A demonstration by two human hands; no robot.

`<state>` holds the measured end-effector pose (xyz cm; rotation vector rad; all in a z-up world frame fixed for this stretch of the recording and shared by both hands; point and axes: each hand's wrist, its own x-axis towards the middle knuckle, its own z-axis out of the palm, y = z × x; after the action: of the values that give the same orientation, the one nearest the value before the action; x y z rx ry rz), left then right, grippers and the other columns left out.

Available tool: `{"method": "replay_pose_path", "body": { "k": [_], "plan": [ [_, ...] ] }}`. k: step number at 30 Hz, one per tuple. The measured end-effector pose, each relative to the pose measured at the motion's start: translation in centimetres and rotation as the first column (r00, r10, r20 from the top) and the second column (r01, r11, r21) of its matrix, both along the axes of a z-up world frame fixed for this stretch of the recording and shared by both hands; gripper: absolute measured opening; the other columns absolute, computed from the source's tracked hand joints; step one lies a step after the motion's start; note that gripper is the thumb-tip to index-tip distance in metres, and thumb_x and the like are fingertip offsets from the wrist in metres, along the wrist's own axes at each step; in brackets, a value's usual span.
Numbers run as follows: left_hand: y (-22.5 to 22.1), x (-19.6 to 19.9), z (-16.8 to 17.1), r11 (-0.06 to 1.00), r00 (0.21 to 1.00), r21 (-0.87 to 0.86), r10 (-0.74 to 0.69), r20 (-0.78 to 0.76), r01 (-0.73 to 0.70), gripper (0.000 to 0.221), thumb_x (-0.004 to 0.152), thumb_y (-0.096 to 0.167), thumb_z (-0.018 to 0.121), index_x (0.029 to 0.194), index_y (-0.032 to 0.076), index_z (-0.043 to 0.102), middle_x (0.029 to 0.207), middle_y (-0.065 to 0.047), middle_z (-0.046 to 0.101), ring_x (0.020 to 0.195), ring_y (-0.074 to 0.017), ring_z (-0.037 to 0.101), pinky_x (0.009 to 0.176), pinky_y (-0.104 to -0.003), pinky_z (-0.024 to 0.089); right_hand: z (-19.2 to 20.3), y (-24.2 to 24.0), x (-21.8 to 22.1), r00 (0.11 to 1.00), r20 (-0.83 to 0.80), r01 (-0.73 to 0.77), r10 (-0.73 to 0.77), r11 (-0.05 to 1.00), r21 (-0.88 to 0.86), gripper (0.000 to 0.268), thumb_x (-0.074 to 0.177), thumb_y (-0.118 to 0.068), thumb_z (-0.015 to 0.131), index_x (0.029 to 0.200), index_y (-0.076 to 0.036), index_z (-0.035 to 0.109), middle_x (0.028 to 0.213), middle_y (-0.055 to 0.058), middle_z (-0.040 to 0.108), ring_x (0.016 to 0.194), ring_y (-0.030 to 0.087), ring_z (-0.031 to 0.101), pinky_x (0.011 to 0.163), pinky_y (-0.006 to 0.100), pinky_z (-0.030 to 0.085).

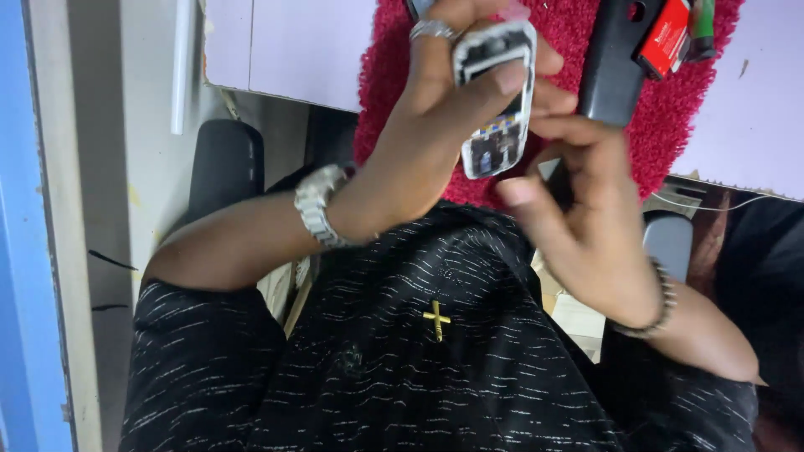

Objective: Disassembling a mobile phone by removing screws and prying apart the casing and internal components.

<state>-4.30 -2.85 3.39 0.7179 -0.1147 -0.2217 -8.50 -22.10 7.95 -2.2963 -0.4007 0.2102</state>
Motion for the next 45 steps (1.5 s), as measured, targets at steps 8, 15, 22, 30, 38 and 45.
{"method": "replay_pose_path", "body": {
  "k": [8, 15, 22, 30, 38, 45],
  "plan": [
    [2.0, 2.8, 0.6, 0.905, 0.956, 0.355, -0.28, 0.086, 0.233, 0.04, 0.112, 0.047, 0.046, 0.138, 0.017, 0.046, 0.125, -0.012, 0.072, 0.099, -0.0203, 0.08, 0.096, -0.037, 0.078, 3.9, -0.9, 1.6, 0.991, -0.117, -0.045, 0.064, 0.986, 0.159, 0.023, 0.117, 0.013, 0.038, 0.133, 0.007, 0.023, 0.124, 0.036, 0.049, 0.11, 0.038, 0.069, 0.1, 0.042, 0.054],
    [1.7, 4.2, 0.9, 0.86, 0.924, 0.338, -0.357, -0.136, 0.382, 0.063, 0.098, 0.05, 0.048, 0.145, 0.009, 0.055, 0.119, -0.01, 0.077, 0.105, -0.0201, 0.084, 0.1, -0.032, 0.075, 2.4, -2.4, 2.6, 0.998, 0.045, -0.036, 0.037, 0.999, -0.02, 0.021, 0.116, 0.006, 0.079, 0.126, 0.021, 0.068, 0.12, 0.03, 0.076, 0.099, 0.029, 0.071, 0.085, 0.034, 0.053],
    [1.3, 5.0, 0.0, 0.901, 0.958, 0.404, -0.24, 0.16, 0.158, 0.048, 0.105, 0.048, 0.045, 0.107, 0.006, 0.067, 0.106, -0.007, 0.073, 0.102, -0.0149, 0.073, 0.097, -0.03, 0.058, -0.3, -2.3, 3.8, 0.994, -0.106, 0.039, -0.008, 0.955, 0.295, 0.021, 0.119, 0.01, 0.063, 0.131, 0.022, 0.051, 0.109, 0.035, 0.068, 0.083, 0.031, 0.069, 0.079, 0.034, 0.061],
    [1.8, 5.3, 0.7, 0.891, 0.914, 0.444, -0.254, 0.315, 0.094, 0.053, 0.11, 0.05, 0.035, 0.106, 0.004, 0.061, 0.105, -0.01, 0.067, 0.105, -0.0217, 0.068, 0.105, -0.037, 0.053, -1.7, -1.8, 4.0, 0.998, 0.023, -0.068, 0.064, 0.941, 0.33, 0.014, 0.117, 0.013, 0.06, 0.12, 0.021, 0.049, 0.099, 0.036, 0.067, 0.084, 0.035, 0.075, 0.078, 0.037, 0.064],
    [2.0, 5.4, 1.5, 0.882, 0.92, 0.461, -0.259, 0.295, 0.1, 0.053, 0.108, 0.048, 0.032, 0.099, 0.005, 0.061, 0.099, -0.007, 0.067, 0.101, -0.0189, 0.068, 0.107, -0.034, 0.051, -2.1, -1.7, 3.9, 0.997, 0.051, -0.068, 0.055, 0.951, 0.301, 0.014, 0.119, 0.01, 0.061, 0.118, 0.021, 0.052, 0.097, 0.033, 0.067, 0.082, 0.032, 0.073, 0.077, 0.035, 0.06],
    [1.3, 5.0, -1.1, 0.894, 0.963, 0.442, -0.176, 0.206, 0.069, 0.038, 0.111, 0.046, 0.043, 0.113, 0.013, 0.063, 0.113, -0.001, 0.071, 0.113, -0.0105, 0.065, 0.111, -0.031, 0.048, -3.0, -3.3, 3.6, 0.998, 0.053, -0.046, 0.035, 0.975, 0.219, 0.019, 0.12, 0.006, 0.064, 0.11, 0.022, 0.064, 0.095, 0.031, 0.07, 0.078, 0.032, 0.073, 0.074, 0.035, 0.058]
  ]
}}
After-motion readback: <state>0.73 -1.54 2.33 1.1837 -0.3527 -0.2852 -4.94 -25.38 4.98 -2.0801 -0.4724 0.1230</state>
